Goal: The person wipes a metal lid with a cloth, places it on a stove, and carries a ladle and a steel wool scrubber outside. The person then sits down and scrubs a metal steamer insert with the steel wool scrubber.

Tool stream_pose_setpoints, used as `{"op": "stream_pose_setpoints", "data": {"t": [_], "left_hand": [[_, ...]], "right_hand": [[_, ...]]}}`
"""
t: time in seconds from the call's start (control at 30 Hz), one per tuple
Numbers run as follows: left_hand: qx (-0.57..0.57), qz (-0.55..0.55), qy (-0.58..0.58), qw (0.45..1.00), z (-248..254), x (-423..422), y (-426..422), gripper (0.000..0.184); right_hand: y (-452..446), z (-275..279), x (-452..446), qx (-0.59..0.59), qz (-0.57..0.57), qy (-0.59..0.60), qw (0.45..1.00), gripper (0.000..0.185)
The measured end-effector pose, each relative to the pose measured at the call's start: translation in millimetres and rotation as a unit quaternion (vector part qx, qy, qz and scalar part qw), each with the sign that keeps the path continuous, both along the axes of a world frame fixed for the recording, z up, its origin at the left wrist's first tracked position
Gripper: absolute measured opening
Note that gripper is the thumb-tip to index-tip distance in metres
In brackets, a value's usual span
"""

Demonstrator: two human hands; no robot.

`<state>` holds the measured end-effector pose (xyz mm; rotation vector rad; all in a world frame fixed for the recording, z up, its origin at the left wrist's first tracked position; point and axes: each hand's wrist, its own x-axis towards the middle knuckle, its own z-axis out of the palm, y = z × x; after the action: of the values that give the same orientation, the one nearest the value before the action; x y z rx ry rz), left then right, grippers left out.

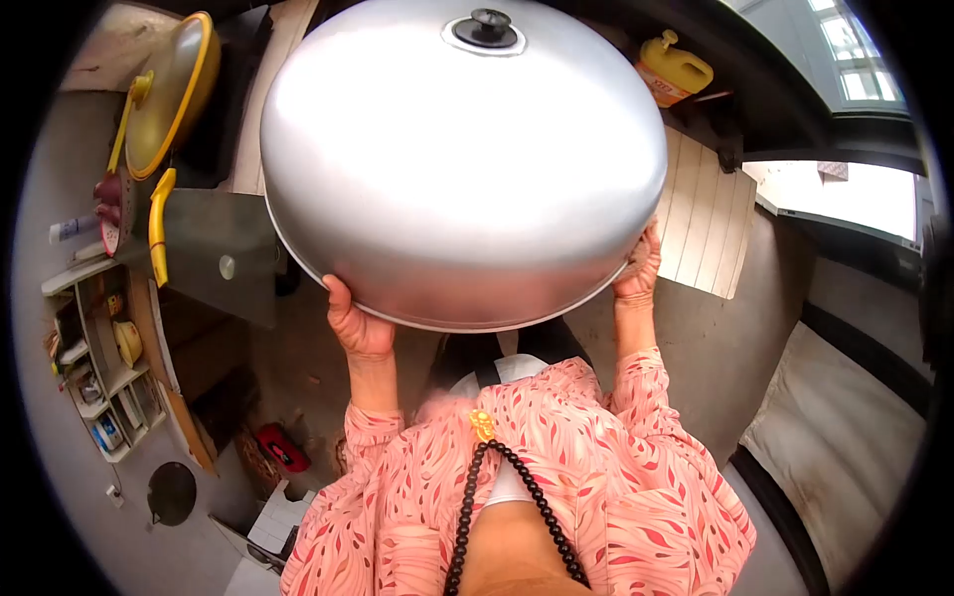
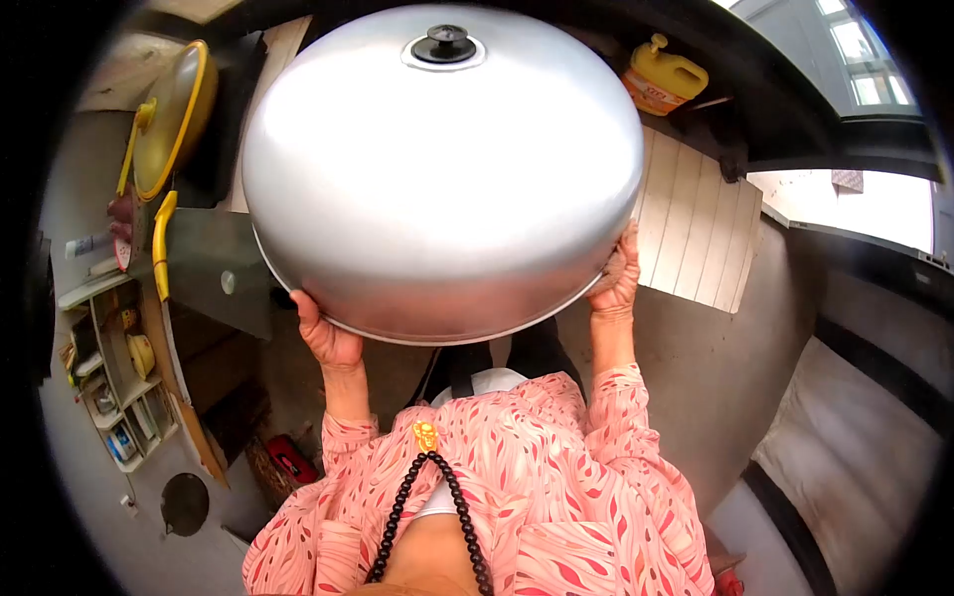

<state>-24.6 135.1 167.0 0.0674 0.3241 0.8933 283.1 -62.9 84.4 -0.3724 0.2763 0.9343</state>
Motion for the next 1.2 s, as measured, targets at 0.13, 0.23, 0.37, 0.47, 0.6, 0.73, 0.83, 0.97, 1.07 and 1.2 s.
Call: {"op": "stream_pose_setpoints", "data": {"t": [0.13,0.23,0.37,0.47,0.6,0.73,0.83,0.97,1.07,1.2], "left_hand": [[0.094,-0.001,0.040,0.995,27,12,19,0.039],[0.263,0.101,0.141,0.949,41,16,36,0.040],[0.213,0.024,-0.002,0.977,109,37,63,0.036],[0.190,-0.059,-0.098,0.975,140,37,76,0.033],[0.168,-0.078,-0.195,0.963,161,29,78,0.034],[0.174,-0.040,-0.216,0.960,190,25,48,0.046],[0.162,0.018,-0.210,0.964,190,15,41,0.054],[0.135,0.042,-0.214,0.967,186,-2,29,0.061],[0.092,0.023,-0.231,0.968,185,-7,24,0.057],[0.213,-0.138,0.029,0.967,204,-21,0,0.063]], "right_hand": [[31,54,28,-0.007,-0.036,-0.179,0.983,0.022],[40,30,100,0.354,0.090,0.103,0.925,0.021],[74,115,123,0.222,0.074,-0.195,0.953,0.019],[95,150,154,0.106,0.059,-0.227,0.966,0.026],[118,200,161,0.132,0.196,-0.260,0.936,0.023],[140,212,126,0.082,0.214,-0.322,0.919,0.023],[156,218,109,0.066,0.234,-0.362,0.900,0.024],[170,229,95,0.043,0.248,-0.421,0.871,0.024],[185,237,86,0.026,0.254,-0.469,0.846,0.024],[213,253,79,-0.004,0.241,-0.545,0.803,0.025]]}}
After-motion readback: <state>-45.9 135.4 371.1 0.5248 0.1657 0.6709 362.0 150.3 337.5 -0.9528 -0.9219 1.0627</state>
